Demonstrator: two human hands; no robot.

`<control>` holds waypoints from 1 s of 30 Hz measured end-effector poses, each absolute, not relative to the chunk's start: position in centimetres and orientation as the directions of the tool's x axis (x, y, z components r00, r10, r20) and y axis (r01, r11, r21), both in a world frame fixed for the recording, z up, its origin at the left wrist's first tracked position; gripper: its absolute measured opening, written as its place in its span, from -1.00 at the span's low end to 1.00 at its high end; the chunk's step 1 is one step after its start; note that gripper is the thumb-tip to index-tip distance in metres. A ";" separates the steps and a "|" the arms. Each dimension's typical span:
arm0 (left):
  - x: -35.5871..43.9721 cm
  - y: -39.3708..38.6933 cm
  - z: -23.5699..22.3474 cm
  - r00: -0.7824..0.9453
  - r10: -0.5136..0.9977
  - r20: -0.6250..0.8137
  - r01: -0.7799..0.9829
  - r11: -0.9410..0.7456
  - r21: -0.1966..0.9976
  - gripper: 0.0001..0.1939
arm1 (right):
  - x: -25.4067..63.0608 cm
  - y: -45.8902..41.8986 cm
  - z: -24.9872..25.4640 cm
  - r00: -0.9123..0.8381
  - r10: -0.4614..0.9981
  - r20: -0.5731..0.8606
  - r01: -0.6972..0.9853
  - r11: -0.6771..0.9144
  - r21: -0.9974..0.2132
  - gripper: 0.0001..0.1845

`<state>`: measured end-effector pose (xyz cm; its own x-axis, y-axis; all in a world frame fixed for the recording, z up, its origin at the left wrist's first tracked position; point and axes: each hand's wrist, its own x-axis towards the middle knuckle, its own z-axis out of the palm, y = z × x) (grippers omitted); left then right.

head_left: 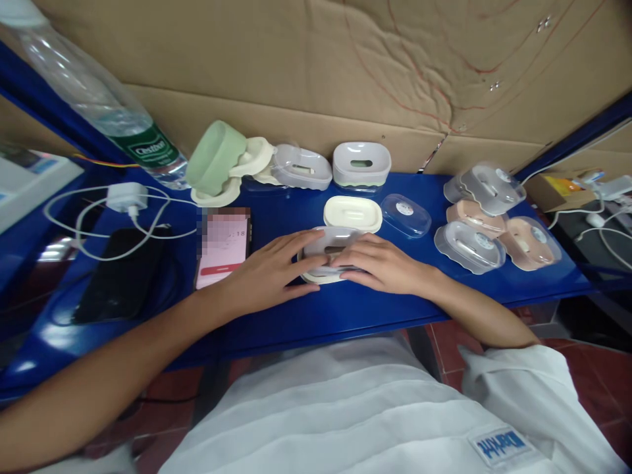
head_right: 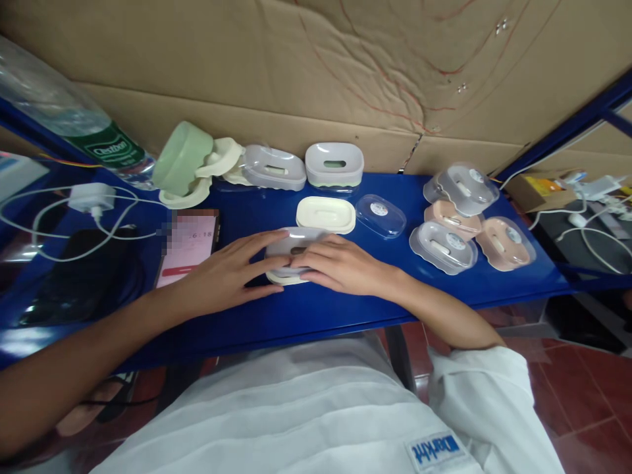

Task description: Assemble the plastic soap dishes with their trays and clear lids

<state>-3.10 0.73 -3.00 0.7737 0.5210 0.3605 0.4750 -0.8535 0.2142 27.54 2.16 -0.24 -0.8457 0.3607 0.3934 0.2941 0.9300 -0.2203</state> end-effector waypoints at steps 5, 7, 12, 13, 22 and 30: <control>-3.6 1.2 -2.9 0.793 0.496 0.353 0.484 -0.865 0.130 -0.68 | 28.3 2.4 -0.1 -0.888 0.388 0.245 0.348 0.918 -0.193 -0.53; -3.7 1.2 -2.5 0.807 0.492 0.328 0.490 -0.867 0.094 -0.72 | 28.3 2.5 -0.3 -0.891 0.387 0.239 0.355 0.920 -0.167 -0.59; -3.7 1.2 -2.1 0.802 0.515 0.303 0.502 -0.855 0.126 -0.75 | 28.1 2.6 -0.4 -0.894 0.358 0.268 0.339 0.934 -0.116 -0.62; -3.7 1.2 -2.1 0.803 0.516 0.298 0.502 -0.855 0.128 -0.74 | 28.1 2.6 -0.3 -0.896 0.355 0.266 0.340 0.935 -0.100 -0.62; -3.5 1.2 -2.2 0.849 0.472 0.236 0.479 -0.877 0.031 -0.74 | 27.3 2.1 -1.0 -0.916 0.311 0.254 0.315 0.949 -0.027 -0.67; -3.3 0.5 -1.8 0.767 0.545 0.338 0.546 -0.832 0.103 -0.63 | 31.6 3.7 3.3 -0.548 0.817 0.179 0.832 0.555 0.016 -0.41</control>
